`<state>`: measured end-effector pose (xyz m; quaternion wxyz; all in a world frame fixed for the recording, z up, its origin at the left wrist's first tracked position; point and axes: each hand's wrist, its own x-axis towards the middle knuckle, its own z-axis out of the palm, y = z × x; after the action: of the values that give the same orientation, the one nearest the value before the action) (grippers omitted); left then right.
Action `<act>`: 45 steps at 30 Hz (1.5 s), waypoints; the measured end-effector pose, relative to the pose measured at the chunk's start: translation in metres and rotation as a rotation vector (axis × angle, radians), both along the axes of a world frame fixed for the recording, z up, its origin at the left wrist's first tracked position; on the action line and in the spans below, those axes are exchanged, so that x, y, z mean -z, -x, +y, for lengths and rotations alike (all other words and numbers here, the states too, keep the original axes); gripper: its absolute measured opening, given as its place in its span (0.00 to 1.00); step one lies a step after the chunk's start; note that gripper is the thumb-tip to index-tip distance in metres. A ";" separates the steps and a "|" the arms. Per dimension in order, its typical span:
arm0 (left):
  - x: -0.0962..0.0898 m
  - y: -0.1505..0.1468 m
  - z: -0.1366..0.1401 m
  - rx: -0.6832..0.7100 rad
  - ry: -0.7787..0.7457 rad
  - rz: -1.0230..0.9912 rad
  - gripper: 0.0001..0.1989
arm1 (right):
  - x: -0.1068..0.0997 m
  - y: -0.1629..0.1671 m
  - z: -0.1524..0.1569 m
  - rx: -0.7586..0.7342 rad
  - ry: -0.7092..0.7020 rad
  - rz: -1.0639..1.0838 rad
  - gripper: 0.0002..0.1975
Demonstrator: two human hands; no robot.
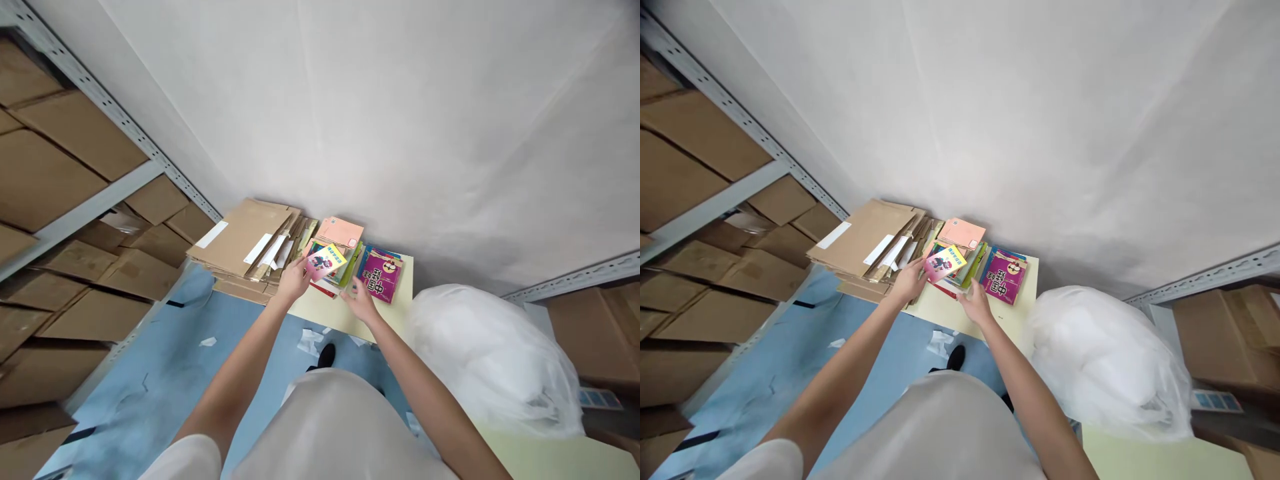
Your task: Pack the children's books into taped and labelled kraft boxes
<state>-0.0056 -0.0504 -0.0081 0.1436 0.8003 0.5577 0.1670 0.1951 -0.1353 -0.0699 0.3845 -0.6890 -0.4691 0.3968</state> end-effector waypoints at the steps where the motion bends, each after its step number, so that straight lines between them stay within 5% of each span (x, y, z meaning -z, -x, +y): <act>1: 0.003 0.000 0.008 0.002 0.008 0.016 0.21 | -0.001 0.006 0.012 0.020 -0.002 -0.020 0.37; 4: 0.011 -0.003 0.024 0.009 0.052 0.063 0.23 | -0.003 0.019 0.045 0.091 0.031 -0.042 0.38; 9: 0.016 -0.006 0.030 -0.012 0.119 0.118 0.27 | -0.003 0.024 0.073 0.157 0.041 -0.026 0.23; 15: 0.018 -0.008 0.029 0.024 0.144 0.131 0.12 | -0.017 0.036 0.079 0.360 0.022 -0.179 0.11; 19: 0.023 -0.002 0.028 0.089 0.076 -0.109 0.09 | -0.027 0.038 0.075 0.404 -0.090 -0.121 0.12; 23: 0.037 0.007 0.024 0.230 0.299 -0.573 0.10 | -0.034 0.027 0.057 0.388 -0.185 0.124 0.15; 27: 0.048 0.006 0.003 0.205 0.680 -0.928 0.16 | -0.046 0.014 0.018 0.413 -0.199 0.328 0.18; 30: 0.046 -0.006 -0.021 0.223 0.925 -1.015 0.18 | -0.057 0.005 -0.022 0.490 -0.179 0.389 0.19; 39: 0.023 -0.098 -0.100 0.540 1.298 -0.755 0.16 | -0.066 -0.034 -0.178 1.012 -0.220 0.379 0.23; 45: 0.018 -0.178 -0.191 0.783 1.400 -0.514 0.17 | -0.074 -0.059 -0.312 1.285 -0.257 0.473 0.30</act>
<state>0.1721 -0.2410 -0.0264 0.7768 0.5991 0.1647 -0.1024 0.2545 -0.4469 0.0046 0.7134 -0.6741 0.0845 0.1715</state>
